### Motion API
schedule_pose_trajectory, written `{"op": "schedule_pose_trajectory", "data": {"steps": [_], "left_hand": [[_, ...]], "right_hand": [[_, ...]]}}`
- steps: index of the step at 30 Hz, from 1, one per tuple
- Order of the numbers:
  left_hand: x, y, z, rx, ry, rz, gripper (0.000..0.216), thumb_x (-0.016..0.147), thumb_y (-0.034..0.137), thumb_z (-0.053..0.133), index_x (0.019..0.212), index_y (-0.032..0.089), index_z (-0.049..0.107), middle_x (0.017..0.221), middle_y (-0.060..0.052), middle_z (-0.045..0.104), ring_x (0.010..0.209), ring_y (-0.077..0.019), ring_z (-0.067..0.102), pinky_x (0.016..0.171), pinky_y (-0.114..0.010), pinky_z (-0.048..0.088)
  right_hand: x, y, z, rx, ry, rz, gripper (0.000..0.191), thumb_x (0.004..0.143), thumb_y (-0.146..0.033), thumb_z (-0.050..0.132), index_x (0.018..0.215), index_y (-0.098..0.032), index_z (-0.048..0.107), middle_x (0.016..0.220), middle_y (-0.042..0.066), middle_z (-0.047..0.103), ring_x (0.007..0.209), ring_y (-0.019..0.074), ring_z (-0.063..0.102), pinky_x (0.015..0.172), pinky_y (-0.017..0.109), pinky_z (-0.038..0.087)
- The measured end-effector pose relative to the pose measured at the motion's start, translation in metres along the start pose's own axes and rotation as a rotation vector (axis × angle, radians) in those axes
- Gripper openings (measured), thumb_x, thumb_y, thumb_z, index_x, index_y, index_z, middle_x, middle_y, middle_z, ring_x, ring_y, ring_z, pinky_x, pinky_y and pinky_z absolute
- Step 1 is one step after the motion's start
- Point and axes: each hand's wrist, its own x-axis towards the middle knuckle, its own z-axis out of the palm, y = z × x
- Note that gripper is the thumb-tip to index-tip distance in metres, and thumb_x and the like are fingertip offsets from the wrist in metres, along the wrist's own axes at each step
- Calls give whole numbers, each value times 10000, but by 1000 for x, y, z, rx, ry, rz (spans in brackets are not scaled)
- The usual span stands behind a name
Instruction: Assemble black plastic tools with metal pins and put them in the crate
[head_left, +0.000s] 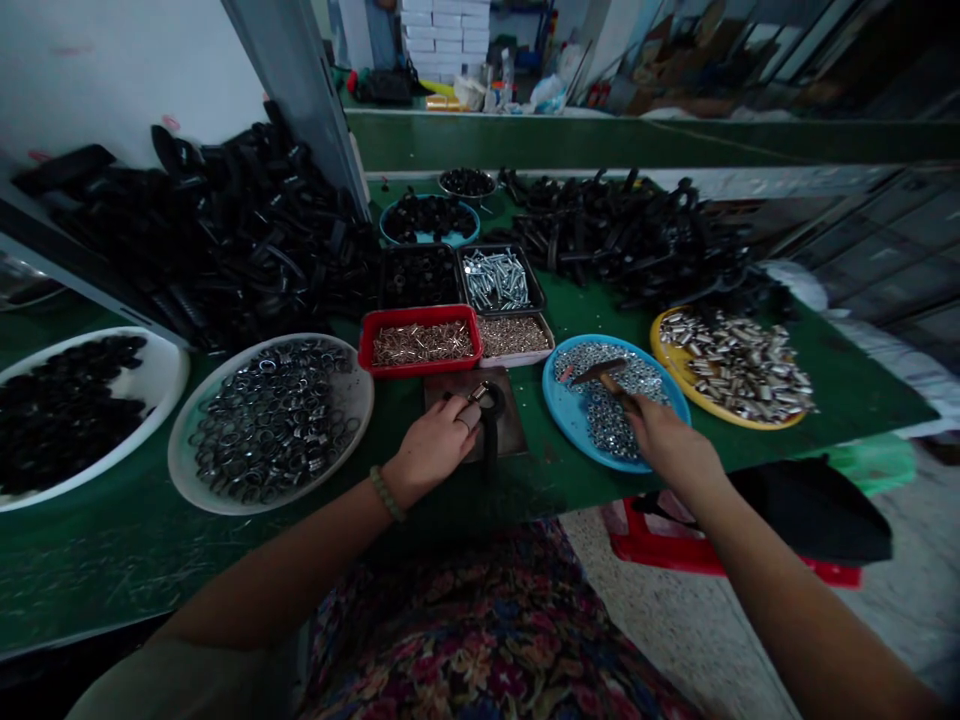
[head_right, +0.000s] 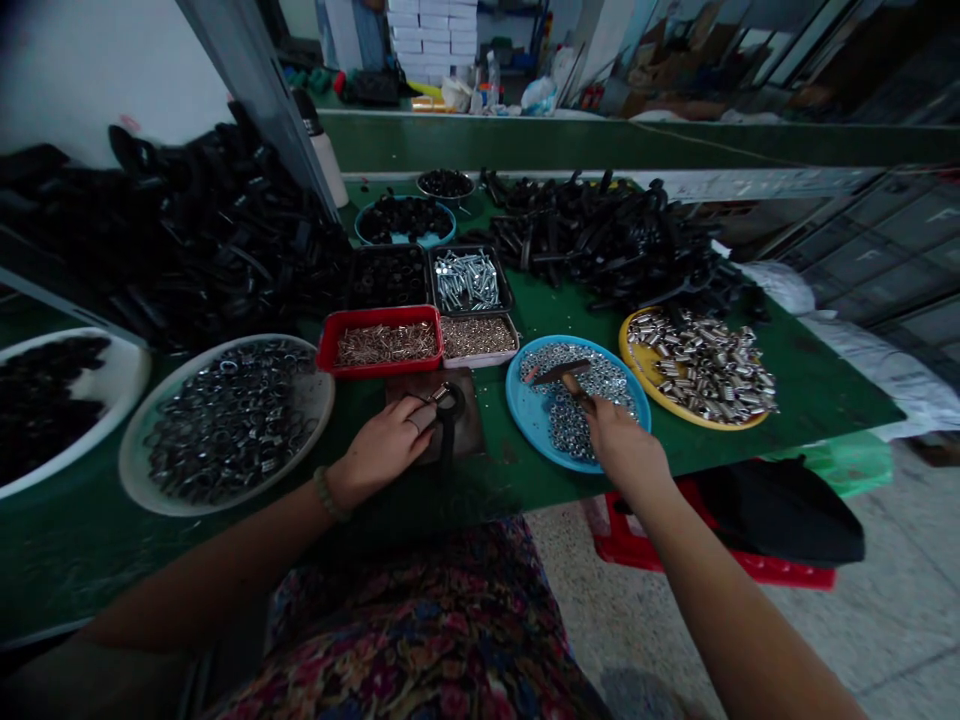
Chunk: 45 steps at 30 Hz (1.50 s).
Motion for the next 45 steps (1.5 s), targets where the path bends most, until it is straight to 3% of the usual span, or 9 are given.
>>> {"op": "schedule_pose_trajectory", "data": {"steps": [6, 10, 14, 23, 27, 30, 34, 39, 45], "left_hand": [[-3, 2, 4, -32, -26, -85, 366, 939, 288, 453, 1292, 208, 513, 1157, -71, 561, 923, -200, 597, 820, -316, 512], [-4, 0, 10, -58, -32, -109, 367, 930, 285, 468, 1287, 216, 519, 1179, -68, 563, 924, -196, 605, 819, -308, 510], [-2, 0, 12, -73, -46, -116, 365, 924, 266, 469, 1278, 201, 528, 1206, -76, 562, 926, -194, 610, 823, -305, 512], [-5, -6, -7, -160, 22, -122, 381, 952, 334, 443, 1291, 180, 525, 1147, -90, 601, 937, -203, 615, 859, -313, 496], [45, -33, -42, -117, 270, -227, 381, 982, 368, 368, 1227, 161, 573, 1134, -109, 625, 1052, -228, 572, 959, -357, 429], [114, -37, -50, 1, 81, -124, 322, 964, 322, 406, 1034, 159, 675, 1078, -120, 667, 1045, -253, 570, 930, -405, 407], [182, -20, -34, 68, -107, -41, 230, 881, 147, 491, 928, 155, 716, 1012, -133, 696, 1035, -260, 595, 911, -433, 380], [190, -14, -20, 96, -86, -37, 237, 886, 132, 474, 967, 134, 697, 1052, -155, 670, 1055, -264, 596, 886, -394, 421], [190, -20, -21, 106, -65, -68, 303, 924, 123, 391, 1112, 126, 628, 1002, -135, 673, 964, -225, 640, 837, -333, 476]], "right_hand": [[-3, -97, -27, 463, -15, -258, 449, 958, -286, 338, 1364, -149, 471, 1117, 153, 706, 878, 270, 718, 745, 385, 576], [0, -128, -36, 561, 29, -352, 515, 968, -308, 316, 1449, -134, 376, 1244, 172, 647, 995, 279, 695, 798, 397, 566], [2, -131, -34, 514, -108, -347, 515, 963, -309, 307, 1424, -111, 424, 1069, 173, 720, 851, 275, 726, 704, 368, 566], [-8, -132, -40, 550, -106, -330, 518, 960, -293, 326, 1441, -124, 413, 1144, 171, 695, 914, 270, 711, 775, 387, 557], [-24, -135, -39, 549, -23, -378, 538, 965, -322, 314, 1449, -101, 389, 1141, 182, 693, 927, 268, 709, 787, 393, 566], [-28, -138, -34, 506, -128, -401, 502, 965, -334, 320, 1396, -120, 462, 1033, 157, 734, 816, 260, 728, 726, 384, 584], [-28, -126, -36, 630, 62, -307, 488, 964, -323, 331, 1420, -180, 430, 1215, 137, 670, 1004, 259, 694, 828, 411, 571], [-29, -101, -30, 694, 142, -103, 494, 960, -352, 326, 1382, -134, 460, 1031, 157, 714, 878, 279, 709, 748, 417, 578], [-25, -98, -15, 747, 82, -81, 492, 957, -349, 319, 1383, -141, 452, 942, 123, 697, 804, 256, 696, 698, 392, 569]]}}
